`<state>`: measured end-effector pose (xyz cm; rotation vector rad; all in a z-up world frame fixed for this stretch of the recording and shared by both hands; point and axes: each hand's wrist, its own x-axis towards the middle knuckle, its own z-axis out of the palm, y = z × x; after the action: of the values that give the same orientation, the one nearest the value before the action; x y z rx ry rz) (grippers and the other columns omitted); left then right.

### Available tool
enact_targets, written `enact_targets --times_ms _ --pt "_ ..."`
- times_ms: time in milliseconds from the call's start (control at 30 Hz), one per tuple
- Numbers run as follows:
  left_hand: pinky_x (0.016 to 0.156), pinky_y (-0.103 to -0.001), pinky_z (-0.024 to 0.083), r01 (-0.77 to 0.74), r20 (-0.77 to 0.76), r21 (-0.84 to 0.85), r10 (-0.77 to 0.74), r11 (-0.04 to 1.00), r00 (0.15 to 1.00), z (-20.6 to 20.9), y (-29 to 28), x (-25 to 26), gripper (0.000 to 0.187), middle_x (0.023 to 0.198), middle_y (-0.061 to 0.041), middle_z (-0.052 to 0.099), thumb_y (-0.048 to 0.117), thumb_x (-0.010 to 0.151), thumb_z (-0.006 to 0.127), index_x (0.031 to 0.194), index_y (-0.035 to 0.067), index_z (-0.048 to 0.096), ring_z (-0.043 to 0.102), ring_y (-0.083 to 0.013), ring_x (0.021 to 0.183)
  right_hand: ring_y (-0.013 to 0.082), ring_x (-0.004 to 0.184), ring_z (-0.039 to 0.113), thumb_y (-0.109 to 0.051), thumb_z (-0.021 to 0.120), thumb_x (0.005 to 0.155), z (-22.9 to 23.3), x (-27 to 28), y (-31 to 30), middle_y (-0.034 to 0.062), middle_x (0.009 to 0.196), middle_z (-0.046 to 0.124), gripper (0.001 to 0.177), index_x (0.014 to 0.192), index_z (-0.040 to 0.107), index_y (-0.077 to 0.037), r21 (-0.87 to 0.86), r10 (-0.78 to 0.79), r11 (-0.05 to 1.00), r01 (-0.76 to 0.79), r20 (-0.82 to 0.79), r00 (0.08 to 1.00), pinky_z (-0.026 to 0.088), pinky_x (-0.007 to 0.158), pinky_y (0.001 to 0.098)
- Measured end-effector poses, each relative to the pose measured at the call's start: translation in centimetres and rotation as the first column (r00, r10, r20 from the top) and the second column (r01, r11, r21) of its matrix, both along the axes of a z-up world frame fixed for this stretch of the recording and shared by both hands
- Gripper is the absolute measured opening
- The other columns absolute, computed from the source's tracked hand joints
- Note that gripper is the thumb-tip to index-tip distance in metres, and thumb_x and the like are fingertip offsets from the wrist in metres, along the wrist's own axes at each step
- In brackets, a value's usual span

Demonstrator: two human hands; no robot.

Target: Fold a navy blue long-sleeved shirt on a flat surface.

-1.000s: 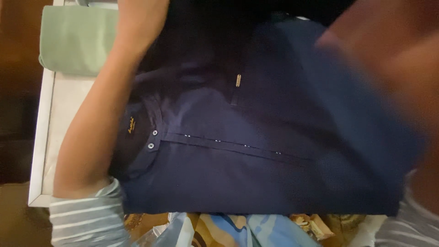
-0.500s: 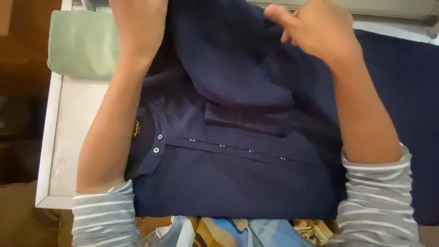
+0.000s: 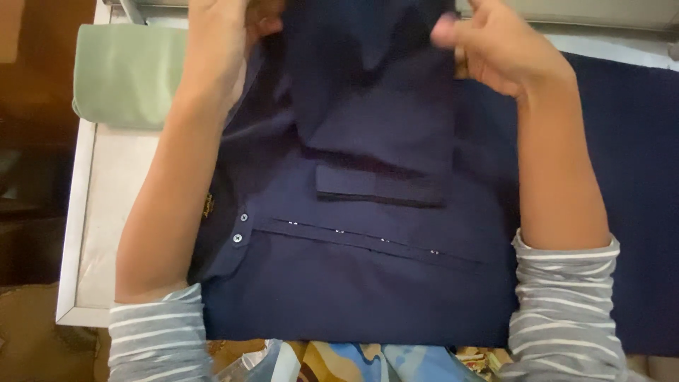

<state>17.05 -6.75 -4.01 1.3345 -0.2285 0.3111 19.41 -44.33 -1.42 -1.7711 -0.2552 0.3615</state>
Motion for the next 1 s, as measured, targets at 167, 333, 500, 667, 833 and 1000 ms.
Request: enact_targets --times_ms 167,333,500,667,833,1000 --pt "0.083 -0.031 0.054 0.067 -0.001 0.476 -0.075 0.877 0.997 3.1 -2.2 -2.7 0.021 0.098 -0.001 0.070 0.018 0.096 0.075 0.103 0.000 0.067 0.066 -0.0127 0.092 0.0109 0.051 0.043 -0.011 0.086 0.093 -1.4 0.7 -1.3 -0.0010 0.065 0.044 0.037 0.081 0.052 -0.006 -0.131 -0.042 0.990 0.049 0.056 0.998 0.034 0.045 0.0330" --pt "0.070 -0.038 0.053 -0.319 0.295 0.770 0.134 0.552 0.946 0.3 -1.9 -1.9 0.035 0.081 -0.019 0.068 0.015 0.093 0.088 0.097 -0.010 0.063 0.066 -0.0261 0.075 0.0106 0.091 0.066 0.010 0.068 0.100 0.5 -0.3 -1.1 0.0012 0.100 0.065 0.019 0.107 0.066 -0.007 0.208 0.088 0.968 -0.141 0.241 0.966 0.057 0.085 0.0252" --pt "0.067 -0.036 0.053 -0.426 0.442 0.632 0.150 0.647 0.884 3.2 -1.9 -3.3 0.019 0.078 -0.014 0.070 0.011 0.100 0.080 0.095 -0.005 0.072 0.068 -0.0209 0.070 0.0102 0.056 0.048 -0.014 0.086 0.100 1.9 -1.2 -2.2 -0.0022 0.063 0.046 0.044 0.073 0.051 -0.009 -0.178 0.005 0.983 0.043 0.261 0.965 0.045 0.054 0.0267" --pt "0.067 -0.038 0.048 -0.637 0.620 0.631 0.204 0.443 0.757 5.1 -0.9 -5.2 0.032 0.073 -0.012 0.067 0.015 0.106 0.084 0.085 -0.005 0.070 0.063 -0.0239 0.066 0.0067 0.065 0.062 -0.018 0.078 0.100 5.5 -4.5 -1.8 -0.0033 0.075 0.063 0.017 0.089 0.067 -0.011 -0.317 -0.024 0.920 0.233 0.546 0.837 0.052 0.058 0.0232" --pt "0.056 -0.040 0.032 -0.369 0.194 0.671 0.328 0.643 0.925 5.0 0.5 -5.5 0.043 0.071 -0.022 0.057 0.011 0.116 0.080 0.085 -0.011 0.061 0.047 -0.0303 0.061 0.0195 0.057 0.059 -0.026 0.078 0.109 5.4 -4.8 -4.8 0.0171 0.068 0.061 0.047 0.079 0.062 0.007 -0.557 0.180 0.764 0.325 0.669 0.721 0.046 0.054 0.0283" --pt "0.085 -0.035 0.052 -0.129 0.351 0.570 -0.098 0.812 0.931 7.6 -1.5 -7.5 0.020 0.105 -0.013 0.070 0.004 0.096 0.077 0.111 -0.003 0.065 0.068 -0.0214 0.095 0.0101 0.065 0.063 -0.017 0.074 0.110 6.4 -6.2 -2.6 0.0092 0.081 0.068 0.024 0.093 0.071 -0.001 -0.355 0.056 0.897 0.264 0.683 0.728 0.046 0.055 0.0210"
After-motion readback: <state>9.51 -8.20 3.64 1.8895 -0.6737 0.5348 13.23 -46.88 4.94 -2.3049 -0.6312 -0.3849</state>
